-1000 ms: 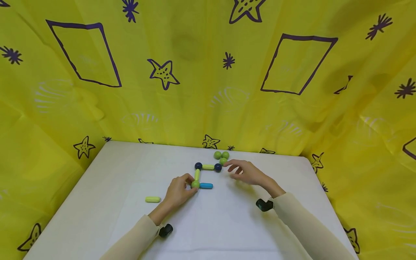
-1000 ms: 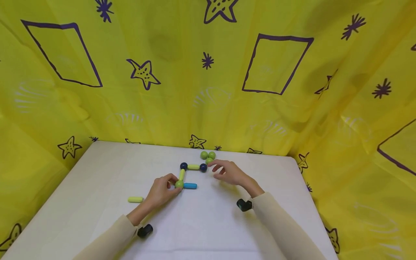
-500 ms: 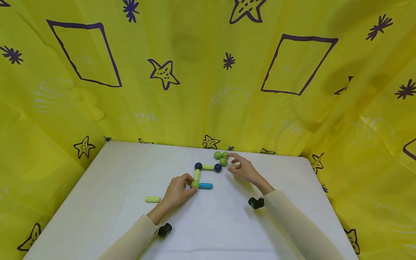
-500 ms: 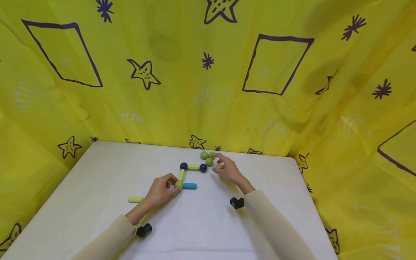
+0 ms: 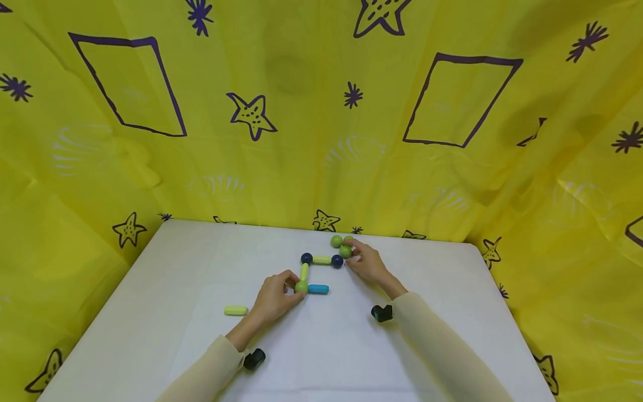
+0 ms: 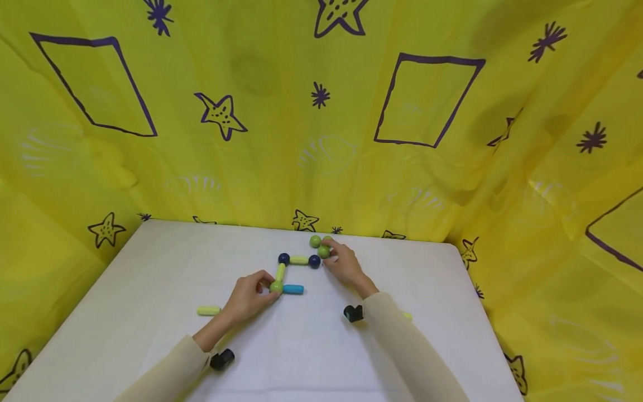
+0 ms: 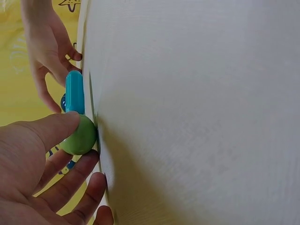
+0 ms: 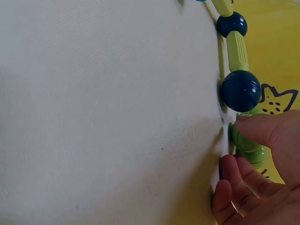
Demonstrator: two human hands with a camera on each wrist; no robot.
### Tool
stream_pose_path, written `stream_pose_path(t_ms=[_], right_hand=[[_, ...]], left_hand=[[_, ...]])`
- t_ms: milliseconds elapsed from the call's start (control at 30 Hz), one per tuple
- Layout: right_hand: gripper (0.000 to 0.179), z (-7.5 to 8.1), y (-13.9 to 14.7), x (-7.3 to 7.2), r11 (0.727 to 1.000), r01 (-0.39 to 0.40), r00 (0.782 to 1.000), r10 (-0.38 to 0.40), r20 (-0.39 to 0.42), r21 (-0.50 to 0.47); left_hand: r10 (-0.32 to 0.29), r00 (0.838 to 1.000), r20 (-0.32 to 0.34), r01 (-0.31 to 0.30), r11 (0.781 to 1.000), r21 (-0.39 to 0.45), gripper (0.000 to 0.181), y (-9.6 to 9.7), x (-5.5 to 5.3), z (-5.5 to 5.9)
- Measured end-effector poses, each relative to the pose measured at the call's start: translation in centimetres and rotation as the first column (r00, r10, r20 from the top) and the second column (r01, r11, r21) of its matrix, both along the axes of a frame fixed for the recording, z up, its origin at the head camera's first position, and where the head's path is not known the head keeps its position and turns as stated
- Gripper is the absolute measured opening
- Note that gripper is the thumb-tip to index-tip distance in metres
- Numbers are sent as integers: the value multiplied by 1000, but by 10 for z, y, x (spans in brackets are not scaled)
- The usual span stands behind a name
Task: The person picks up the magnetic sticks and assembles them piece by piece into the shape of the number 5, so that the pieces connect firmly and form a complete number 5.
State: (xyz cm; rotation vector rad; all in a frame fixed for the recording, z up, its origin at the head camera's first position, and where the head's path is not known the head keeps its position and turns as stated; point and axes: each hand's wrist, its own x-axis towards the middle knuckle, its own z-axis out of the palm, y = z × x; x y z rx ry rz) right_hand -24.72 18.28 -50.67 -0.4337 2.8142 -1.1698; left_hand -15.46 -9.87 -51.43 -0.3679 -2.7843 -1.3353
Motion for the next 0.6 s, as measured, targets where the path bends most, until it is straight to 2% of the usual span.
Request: stream_pose_path(t_ms=[233, 600], right_hand=[[49, -3, -5, 0, 999, 44, 999, -43, -30, 31], [39, -4, -8, 5, 994, 108, 994, -108, -34, -19]], left_hand=[[19, 1000, 19, -19, 1000, 3, 21, 1, 1, 1], [24, 1000, 12, -24, 1000, 4, 21, 1, 1, -2]])
